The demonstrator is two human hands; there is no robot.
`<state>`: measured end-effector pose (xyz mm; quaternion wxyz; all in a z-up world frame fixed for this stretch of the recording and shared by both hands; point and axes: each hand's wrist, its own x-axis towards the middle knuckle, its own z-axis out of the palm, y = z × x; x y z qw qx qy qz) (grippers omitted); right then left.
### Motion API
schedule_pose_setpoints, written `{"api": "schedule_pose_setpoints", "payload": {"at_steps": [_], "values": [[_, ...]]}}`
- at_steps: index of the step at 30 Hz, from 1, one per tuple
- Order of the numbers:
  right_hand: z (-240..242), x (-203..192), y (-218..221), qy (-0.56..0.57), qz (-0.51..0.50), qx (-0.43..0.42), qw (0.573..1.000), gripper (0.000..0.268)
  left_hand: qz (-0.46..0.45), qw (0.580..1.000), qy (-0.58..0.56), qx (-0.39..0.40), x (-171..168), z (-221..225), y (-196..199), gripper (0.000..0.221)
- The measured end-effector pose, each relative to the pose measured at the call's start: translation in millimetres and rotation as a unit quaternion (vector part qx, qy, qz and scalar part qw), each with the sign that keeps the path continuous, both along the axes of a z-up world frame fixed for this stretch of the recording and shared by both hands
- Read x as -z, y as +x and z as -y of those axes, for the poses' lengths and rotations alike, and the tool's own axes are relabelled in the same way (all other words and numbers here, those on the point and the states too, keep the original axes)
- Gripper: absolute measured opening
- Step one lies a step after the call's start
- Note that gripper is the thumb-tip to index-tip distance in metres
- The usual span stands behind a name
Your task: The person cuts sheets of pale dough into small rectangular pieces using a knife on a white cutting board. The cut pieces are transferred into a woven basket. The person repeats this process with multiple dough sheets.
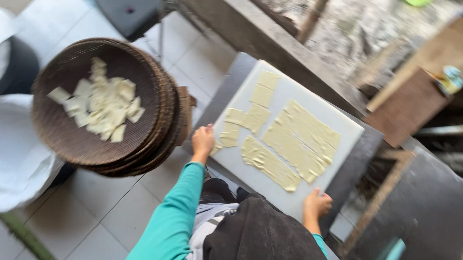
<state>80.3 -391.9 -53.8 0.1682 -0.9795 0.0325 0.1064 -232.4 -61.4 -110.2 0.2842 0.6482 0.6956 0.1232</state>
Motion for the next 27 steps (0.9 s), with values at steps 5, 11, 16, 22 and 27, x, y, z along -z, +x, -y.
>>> {"api": "schedule_pose_setpoints", "payload": {"at_steps": [5, 11, 16, 22, 27], "values": [[0.3, -16.6, 19.4, 0.317, -0.150, 0.067, 0.934, 0.063, -0.058, 0.985, -0.049, 0.156, -17.5, -17.6, 9.4, 0.077], [-41.0, -54.8, -25.9, 0.191, -0.033, -0.133, 0.972, 0.058, 0.160, 0.960, -0.227, -0.045, -20.1, -23.9, -62.9, 0.084], [-126.4, -106.0, -87.6, 0.351, -0.168, -0.304, 0.870, 0.029, 0.518, 0.808, -0.266, -0.086, -17.0, -66.9, -228.6, 0.113], [-323.3, -157.5, -222.0, 0.402, -0.290, -0.414, 0.764, 0.022, 0.813, 0.478, -0.087, -0.323, -49.5, -49.4, -432.4, 0.126], [-468.4, -191.0, -354.0, 0.258, -0.056, -0.577, 0.773, 0.033, 0.803, 0.185, 0.068, -0.563, -25.9, -48.3, -429.0, 0.108]]}}
